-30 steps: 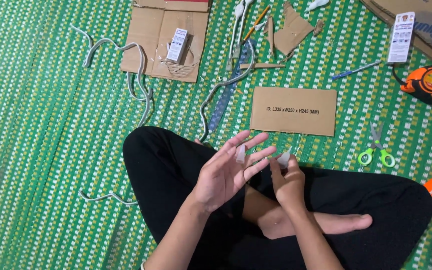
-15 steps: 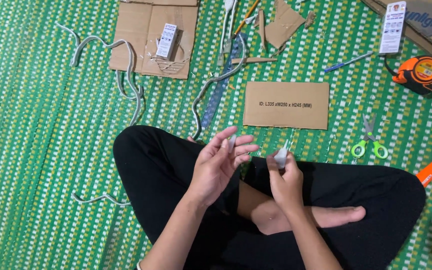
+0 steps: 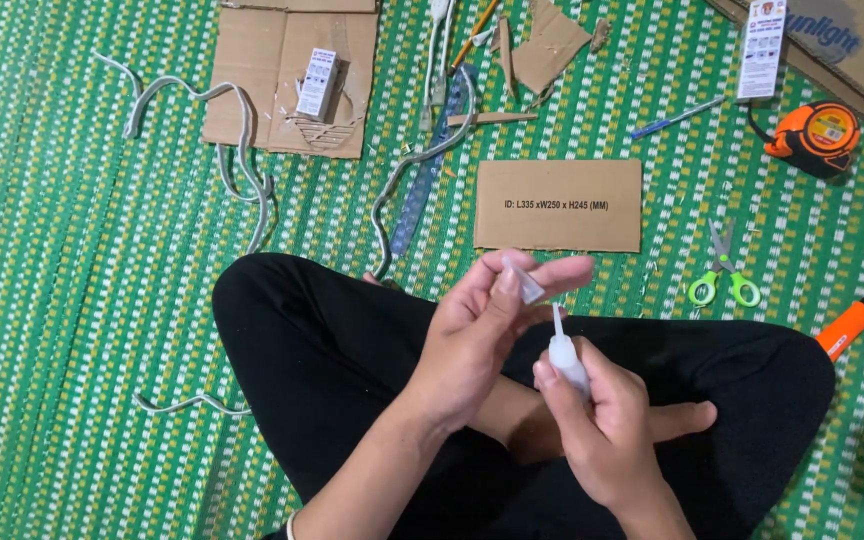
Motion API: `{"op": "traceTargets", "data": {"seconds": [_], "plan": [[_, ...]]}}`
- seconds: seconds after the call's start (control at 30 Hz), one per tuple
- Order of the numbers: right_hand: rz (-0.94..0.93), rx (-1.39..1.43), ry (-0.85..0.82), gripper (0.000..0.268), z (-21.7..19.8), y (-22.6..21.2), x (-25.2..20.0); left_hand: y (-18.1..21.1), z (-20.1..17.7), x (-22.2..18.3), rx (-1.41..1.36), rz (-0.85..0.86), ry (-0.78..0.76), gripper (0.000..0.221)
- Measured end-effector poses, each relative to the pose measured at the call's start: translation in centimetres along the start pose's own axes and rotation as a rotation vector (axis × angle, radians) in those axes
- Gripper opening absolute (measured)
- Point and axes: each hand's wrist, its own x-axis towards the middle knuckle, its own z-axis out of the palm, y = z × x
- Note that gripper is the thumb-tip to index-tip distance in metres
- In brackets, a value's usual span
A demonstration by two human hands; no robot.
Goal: Assembling a cardboard structure by marking it with a pen and gluing small plastic components.
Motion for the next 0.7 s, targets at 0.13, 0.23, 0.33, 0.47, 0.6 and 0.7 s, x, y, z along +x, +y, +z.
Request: {"op": "traceTargets", "data": {"seconds": [0.13,0.23,0.33,0.47,0.6,0.7], "plan": [[-0.010,-0.078,-0.027,0.009,-0.9,-0.6,-0.5,0.3,1.0,-0.7,-0.091,-0.005,-0.090,0.020],[-0.032,-0.106,-0.028,0.008,-1.2,-0.9,-0.8,0.5,1.3,-1.1,-0.099,-0.028,-0.116,0.016],[-0.044,-0.152,-0.014,0.009,-1.3,-1.4,-1.0,0.7,1.5,-1.2,-0.043,-0.028,-0.112,0.015],[-0.019,-0.242,-0.002,0.012,-1.7,-0.9,-1.0,0.3,1.3,-1.6,-0.154,-0.093,-0.158,0.016],[0.037,-0.302,0.100,0.022,-1.9,-1.0,-1.4,1.4,1.7,-1.9,0.030,-0.081,-0.164,0.013],[-0.016,-0.445,0.152,0.024,-2.0,-2.0,-1.3,2.1,1.8,-2.0,0.163,-0.040,-0.170,0.012]]}}
